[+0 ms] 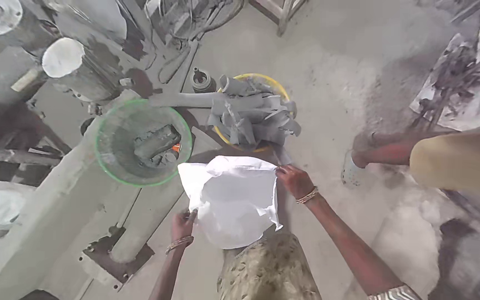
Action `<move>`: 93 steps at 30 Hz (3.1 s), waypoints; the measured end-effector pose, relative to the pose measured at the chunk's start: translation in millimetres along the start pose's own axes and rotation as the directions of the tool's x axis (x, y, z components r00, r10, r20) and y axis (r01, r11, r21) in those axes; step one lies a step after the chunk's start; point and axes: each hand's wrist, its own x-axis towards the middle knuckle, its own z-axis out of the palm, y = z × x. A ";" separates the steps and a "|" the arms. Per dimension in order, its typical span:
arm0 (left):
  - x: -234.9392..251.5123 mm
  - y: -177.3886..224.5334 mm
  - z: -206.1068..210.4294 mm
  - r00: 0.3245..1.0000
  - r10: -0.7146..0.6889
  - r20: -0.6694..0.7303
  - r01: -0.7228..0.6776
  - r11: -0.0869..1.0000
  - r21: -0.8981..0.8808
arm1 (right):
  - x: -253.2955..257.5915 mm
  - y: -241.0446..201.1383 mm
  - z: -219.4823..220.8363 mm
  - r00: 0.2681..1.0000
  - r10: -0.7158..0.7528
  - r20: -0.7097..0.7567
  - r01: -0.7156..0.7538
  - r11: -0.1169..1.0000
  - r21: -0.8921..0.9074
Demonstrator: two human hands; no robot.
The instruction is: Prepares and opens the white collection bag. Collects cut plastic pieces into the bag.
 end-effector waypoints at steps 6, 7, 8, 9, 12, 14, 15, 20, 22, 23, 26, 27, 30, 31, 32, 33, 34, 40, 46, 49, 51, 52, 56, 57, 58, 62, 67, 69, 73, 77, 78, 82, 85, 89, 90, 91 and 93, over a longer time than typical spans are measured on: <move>24.3 51.9 20.4 0.978 -0.172 -0.122 0.160 0.982 -0.099 | 65.6 62.0 25.0 0.997 -0.056 -0.047 0.061 0.991 0.122; 26.5 57.0 24.1 0.974 -0.168 -0.152 0.157 0.984 -0.087 | 75.2 71.0 25.0 0.997 -0.058 -0.048 0.064 0.988 0.139; 27.1 60.8 26.4 0.972 -0.164 -0.169 0.158 0.986 -0.052 | 78.8 76.6 25.2 0.999 -0.045 -0.028 0.049 0.985 0.163; 26.9 62.9 29.0 0.971 -0.151 -0.185 0.153 0.988 -0.006 | 79.8 81.2 25.7 0.999 -0.038 0.003 0.037 0.982 0.184; 41.2 73.9 41.0 0.964 -0.140 -0.227 0.161 0.984 0.077 | 98.7 99.2 33.4 0.998 -0.069 -0.009 0.069 0.979 0.191; 48.6 80.8 48.8 0.955 -0.177 -0.237 0.209 0.971 0.119 | 105.9 108.1 44.8 0.997 -0.083 0.011 0.079 0.977 0.198; 51.9 84.2 53.0 0.951 -0.195 -0.239 0.231 0.964 0.135 | 109.2 112.3 50.8 0.996 -0.081 0.030 0.073 0.974 0.212; 64.3 94.0 70.0 0.936 -0.277 -0.216 0.310 0.941 0.138 | 129.2 136.2 74.8 0.988 -0.042 0.151 0.001 0.966 0.259; 63.5 93.3 74.6 0.926 -0.313 -0.210 0.334 0.940 0.074 | 140.1 141.3 77.3 0.970 -0.036 0.241 -0.029 0.965 0.260; 61.8 91.5 77.1 0.919 -0.334 -0.209 0.347 0.937 0.031 | 146.1 142.0 76.0 0.958 -0.048 0.282 -0.028 0.965 0.259; 53.7 89.9 76.8 0.896 -0.395 -0.204 0.390 0.919 -0.062 | 161.2 133.0 62.1 0.928 -0.101 0.359 -0.001 0.962 0.272; 52.4 89.0 75.2 0.892 -0.396 -0.217 0.390 0.918 -0.072 | 165.8 127.9 57.5 0.927 -0.117 0.356 0.019 0.963 0.268; 54.0 80.4 65.4 0.885 -0.407 -0.227 0.408 0.912 -0.042 | 177.4 109.9 56.9 0.934 -0.167 0.316 0.093 0.967 0.236; 58.7 74.2 61.5 0.886 -0.411 -0.215 0.416 0.909 -0.027 | 183.9 103.9 58.5 0.916 -0.172 0.364 0.089 0.968 0.234; 63.3 67.2 59.0 0.889 -0.413 -0.197 0.419 0.908 -0.010 | 192.3 98.2 57.6 0.868 -0.170 0.467 0.064 0.970 0.233; 68.4 61.0 57.0 0.893 -0.417 -0.171 0.423 0.906 0.003 | 204.2 93.1 54.3 0.775 -0.157 0.612 0.011 0.972 0.236; 74.0 54.4 55.6 0.898 -0.413 -0.150 0.420 0.907 0.015 | 219.0 89.1 50.8 0.666 -0.134 0.734 -0.069 0.969 0.239; 83.2 28.4 71.4 0.915 -0.391 -0.097 0.386 0.920 -0.064 | 275.9 95.9 88.0 0.742 0.271 0.613 -0.547 0.773 0.321; 85.9 35.8 102.7 0.891 -0.425 -0.160 0.405 0.903 -0.144 | 357.5 113.3 196.7 0.584 0.444 0.680 -0.741 0.633 0.224; 92.2 46.1 108.1 0.887 -0.433 -0.159 0.416 0.900 -0.126 | 363.6 118.8 210.3 0.617 0.469 0.632 -0.740 0.619 0.263; 97.2 52.0 108.8 0.873 -0.457 -0.167 0.440 0.888 -0.131 | 364.9 124.0 205.2 0.643 0.436 0.629 -0.707 0.653 0.271; 100.3 54.0 107.8 0.866 -0.468 -0.176 0.449 0.883 -0.139 | 367.6 124.7 203.6 0.641 0.420 0.643 -0.694 0.675 0.251; 104.4 57.8 106.3 0.839 -0.515 -0.172 0.490 0.855 -0.169 | 373.1 128.4 203.0 0.582 0.423 0.695 -0.699 0.697 0.160; 104.9 56.5 108.4 0.840 -0.515 -0.172 0.486 0.854 -0.185 | 374.6 128.3 201.2 0.575 0.432 0.695 -0.705 0.693 0.152; 104.6 54.9 110.3 0.838 -0.518 -0.172 0.484 0.851 -0.202 | 374.9 127.1 200.0 0.575 0.443 0.688 -0.708 0.691 0.147; 97.3 44.8 113.9 0.843 -0.496 -0.208 0.448 0.862 -0.238 | 366.5 120.6 198.8 0.601 0.501 0.623 -0.702 0.703 0.112; 88.5 38.3 112.3 0.871 -0.451 -0.197 0.412 0.887 -0.210 | 355.0 120.0 204.5 0.471 0.586 0.660 -0.794 0.608 0.027; 80.7 37.0 110.3 0.863 -0.475 -0.174 0.440 0.874 -0.207 | 353.3 118.7 211.5 0.414 0.577 0.704 -0.792 0.610 -0.034; 67.2 19.8 105.9 0.868 -0.458 -0.191 0.427 0.886 -0.183 | 345.6 127.2 228.3 0.460 0.591 0.662 -0.761 0.647 -0.048; 64.8 5.6 94.7 0.871 -0.438 -0.222 0.409 0.898 -0.164 | 345.4 127.2 224.9 0.502 0.588 0.634 -0.722 0.688 -0.067; 61.9 1.4 92.4 0.874 -0.430 -0.226 0.401 0.901 -0.167 | 343.3 126.5 224.7 0.504 0.596 0.625 -0.721 0.689 -0.076; 56.2 -10.3 88.6 0.856 -0.459 -0.237 0.407 0.882 -0.239 | 335.3 109.0 202.2 0.536 0.621 0.572 -0.729 0.682 -0.056; 54.6 -15.2 94.9 0.849 -0.474 -0.233 0.394 0.862 -0.318 | 320.7 103.4 167.5 0.591 0.558 0.582 -0.690 0.724 0.007; 55.0 -13.2 94.8 0.832 -0.504 -0.230 0.408 0.839 -0.360 | 328.4 126.2 174.8 0.650 0.363 0.667 -0.555 0.827 0.090; 53.0 -14.4 94.0 0.834 -0.498 -0.240 0.404 0.845 -0.350 | 333.8 124.7 182.1 0.637 0.370 0.676 -0.565 0.821 0.082; 50.2 -17.0 94.1 0.841 -0.480 -0.250 0.392 0.858 -0.332 | 339.3 118.7 186.8 0.621 0.401 0.673 -0.602 0.794 0.084; 44.2 -21.2 94.7 0.849 -0.467 -0.248 0.383 0.866 -0.321 | 347.1 114.6 190.0 0.609 0.475 0.636 -0.692 0.710 0.133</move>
